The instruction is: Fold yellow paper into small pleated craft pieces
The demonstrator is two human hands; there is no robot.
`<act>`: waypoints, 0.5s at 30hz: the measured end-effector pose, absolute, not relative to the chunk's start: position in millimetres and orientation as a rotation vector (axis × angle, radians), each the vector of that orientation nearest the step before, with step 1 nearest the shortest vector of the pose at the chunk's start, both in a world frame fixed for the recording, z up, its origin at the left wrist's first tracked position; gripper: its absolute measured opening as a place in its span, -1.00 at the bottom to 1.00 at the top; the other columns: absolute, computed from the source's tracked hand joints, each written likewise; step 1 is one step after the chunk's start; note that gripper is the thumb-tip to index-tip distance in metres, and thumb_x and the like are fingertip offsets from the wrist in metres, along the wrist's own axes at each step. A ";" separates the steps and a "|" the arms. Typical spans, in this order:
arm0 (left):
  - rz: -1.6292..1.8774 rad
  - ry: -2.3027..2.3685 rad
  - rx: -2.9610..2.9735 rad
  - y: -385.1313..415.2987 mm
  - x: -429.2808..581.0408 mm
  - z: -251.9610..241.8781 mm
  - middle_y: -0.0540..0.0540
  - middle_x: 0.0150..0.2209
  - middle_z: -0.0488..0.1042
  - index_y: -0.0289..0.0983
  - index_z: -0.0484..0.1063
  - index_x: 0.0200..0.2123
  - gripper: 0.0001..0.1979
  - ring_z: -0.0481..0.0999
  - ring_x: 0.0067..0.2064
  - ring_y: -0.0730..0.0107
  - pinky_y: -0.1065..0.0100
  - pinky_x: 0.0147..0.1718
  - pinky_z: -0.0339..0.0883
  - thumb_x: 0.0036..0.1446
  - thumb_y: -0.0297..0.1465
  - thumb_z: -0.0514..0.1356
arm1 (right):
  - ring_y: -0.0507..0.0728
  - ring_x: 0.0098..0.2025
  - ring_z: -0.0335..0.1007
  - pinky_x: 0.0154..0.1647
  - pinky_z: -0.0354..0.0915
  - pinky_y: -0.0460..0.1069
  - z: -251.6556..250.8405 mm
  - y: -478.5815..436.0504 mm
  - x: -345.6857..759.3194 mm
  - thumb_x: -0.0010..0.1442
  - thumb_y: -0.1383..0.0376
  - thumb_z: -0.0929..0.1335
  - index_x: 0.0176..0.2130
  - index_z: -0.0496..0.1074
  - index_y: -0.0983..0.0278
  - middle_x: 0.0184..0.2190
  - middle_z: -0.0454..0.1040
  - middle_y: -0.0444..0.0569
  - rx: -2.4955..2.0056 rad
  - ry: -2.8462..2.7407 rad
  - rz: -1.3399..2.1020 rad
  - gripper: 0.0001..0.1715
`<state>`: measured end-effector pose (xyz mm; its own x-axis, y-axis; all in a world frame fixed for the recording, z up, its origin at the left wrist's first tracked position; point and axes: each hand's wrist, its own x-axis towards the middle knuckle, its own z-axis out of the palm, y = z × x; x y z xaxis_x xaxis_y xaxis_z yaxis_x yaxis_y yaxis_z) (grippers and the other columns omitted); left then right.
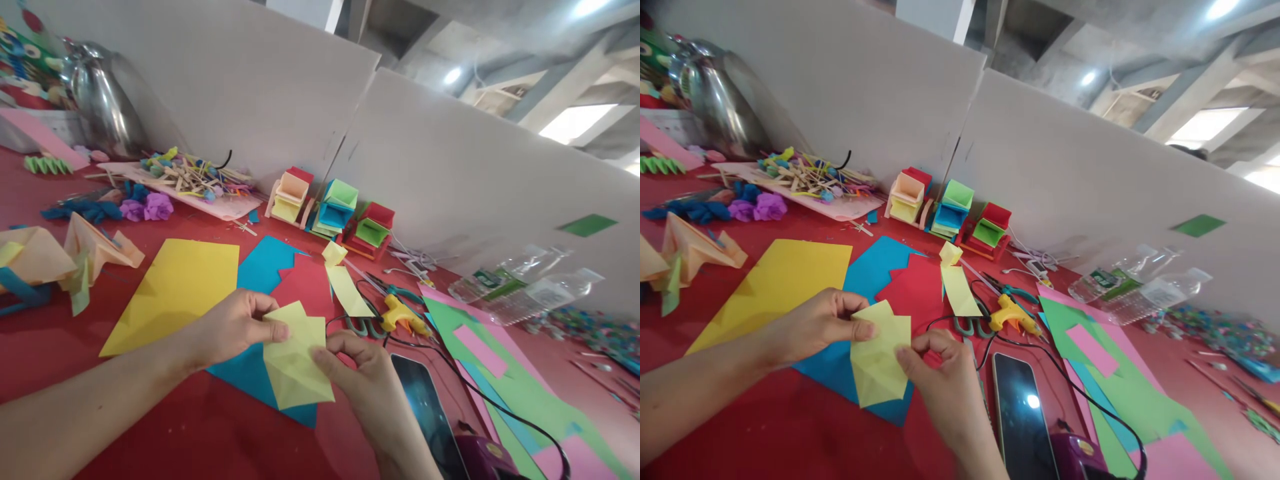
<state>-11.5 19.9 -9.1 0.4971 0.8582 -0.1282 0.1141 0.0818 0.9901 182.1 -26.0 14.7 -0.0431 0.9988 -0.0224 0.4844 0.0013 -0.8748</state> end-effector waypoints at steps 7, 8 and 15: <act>0.483 0.861 1.625 16.1 -13.8 -9.4 0.09 -0.58 0.23 -0.32 0.37 -0.50 -0.77 0.15 -0.54 0.55 0.53 -0.60 -0.01 -0.02 -0.25 0.17 | 0.10 -0.30 0.24 -0.23 0.11 -0.01 14.6 -26.4 181.6 0.00 0.24 0.36 -0.57 0.31 0.26 -0.48 0.32 -0.13 -1.606 -1.856 0.779 -0.79; 0.460 0.866 1.627 16.1 -14.3 -9.4 0.09 -0.60 0.21 -0.32 0.37 -0.54 -0.76 0.13 -0.56 0.56 0.53 -0.61 -0.03 -0.01 -0.25 0.16 | 0.11 -0.26 0.25 -0.19 0.11 0.00 14.9 -26.9 181.1 0.01 0.25 0.36 -0.56 0.33 0.25 -0.42 0.34 -0.11 -1.603 -1.863 0.785 -0.82; 0.245 0.619 1.547 24.9 -28.3 -4.6 -0.02 -0.49 0.48 -0.30 0.49 -0.44 -0.71 0.39 -0.43 0.43 0.46 -0.39 0.25 0.08 -0.22 0.11 | 0.11 -0.15 0.27 -0.10 0.11 0.01 20.7 -32.6 185.4 0.01 0.27 0.37 -0.58 0.34 0.27 -0.24 0.33 -0.08 -1.567 -1.831 1.003 -0.79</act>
<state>-28.3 24.9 -4.6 0.8260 0.5204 -0.2166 0.2316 0.0370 0.9721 185.4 -32.6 20.7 -0.1912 0.9787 -0.0744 0.5895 0.0539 -0.8059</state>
